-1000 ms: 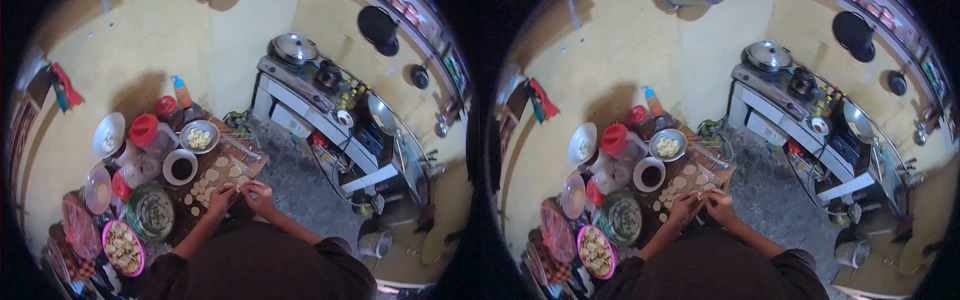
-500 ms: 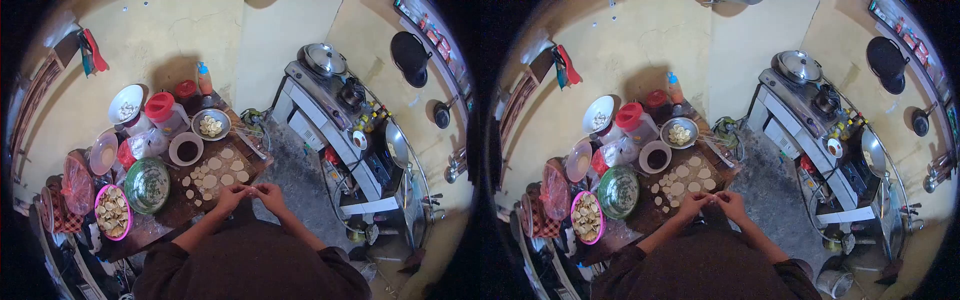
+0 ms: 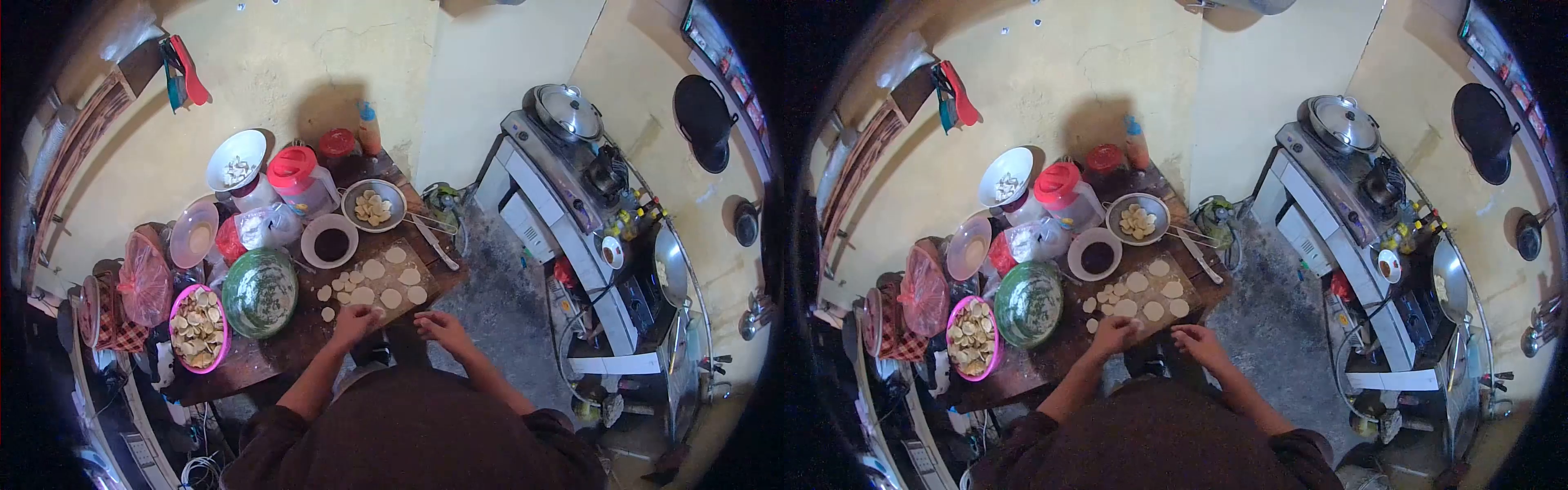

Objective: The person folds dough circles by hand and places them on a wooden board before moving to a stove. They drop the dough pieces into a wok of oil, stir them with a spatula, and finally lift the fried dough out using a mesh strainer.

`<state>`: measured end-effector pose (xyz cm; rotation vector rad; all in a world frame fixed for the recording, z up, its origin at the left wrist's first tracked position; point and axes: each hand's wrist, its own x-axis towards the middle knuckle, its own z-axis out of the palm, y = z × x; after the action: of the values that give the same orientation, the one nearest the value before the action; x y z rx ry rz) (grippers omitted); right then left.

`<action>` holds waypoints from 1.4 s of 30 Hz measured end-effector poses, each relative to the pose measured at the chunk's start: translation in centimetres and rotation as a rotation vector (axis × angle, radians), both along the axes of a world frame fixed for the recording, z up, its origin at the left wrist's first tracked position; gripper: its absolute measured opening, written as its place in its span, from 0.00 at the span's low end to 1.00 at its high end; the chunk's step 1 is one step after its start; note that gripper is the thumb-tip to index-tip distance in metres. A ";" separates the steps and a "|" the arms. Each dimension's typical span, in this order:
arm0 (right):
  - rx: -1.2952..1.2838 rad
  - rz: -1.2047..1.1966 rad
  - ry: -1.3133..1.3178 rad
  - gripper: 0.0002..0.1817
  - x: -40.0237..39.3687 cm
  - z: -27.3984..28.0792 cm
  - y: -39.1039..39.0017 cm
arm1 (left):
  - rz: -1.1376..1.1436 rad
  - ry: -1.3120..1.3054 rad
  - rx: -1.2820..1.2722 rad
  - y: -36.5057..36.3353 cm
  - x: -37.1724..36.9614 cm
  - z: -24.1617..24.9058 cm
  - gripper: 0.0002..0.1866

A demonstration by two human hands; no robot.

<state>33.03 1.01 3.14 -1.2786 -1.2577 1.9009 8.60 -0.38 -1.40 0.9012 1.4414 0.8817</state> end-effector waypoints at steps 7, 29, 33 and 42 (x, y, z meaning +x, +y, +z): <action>-0.122 -0.111 -0.091 0.16 3.0 -3.5 -0.7 | -0.043 0.573 0.381 7.7 -0.4 -2.1 0.14; -0.184 0.719 -0.986 0.08 22.8 -26.6 -32.3 | -0.658 1.258 0.684 7.9 3.7 -0.1 0.26; -0.217 -0.102 -0.531 0.09 22.2 -25.8 -30.7 | -0.632 1.270 0.660 7.5 4.6 -0.1 0.22; -0.689 -0.266 -0.659 0.13 28.9 -25.7 -28.2 | -0.276 1.366 0.565 5.7 8.4 -1.6 0.21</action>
<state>61.91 -27.19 -22.60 -2.4353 -0.6180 1.8311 16.98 5.36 -2.96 2.3432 2.0966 0.3858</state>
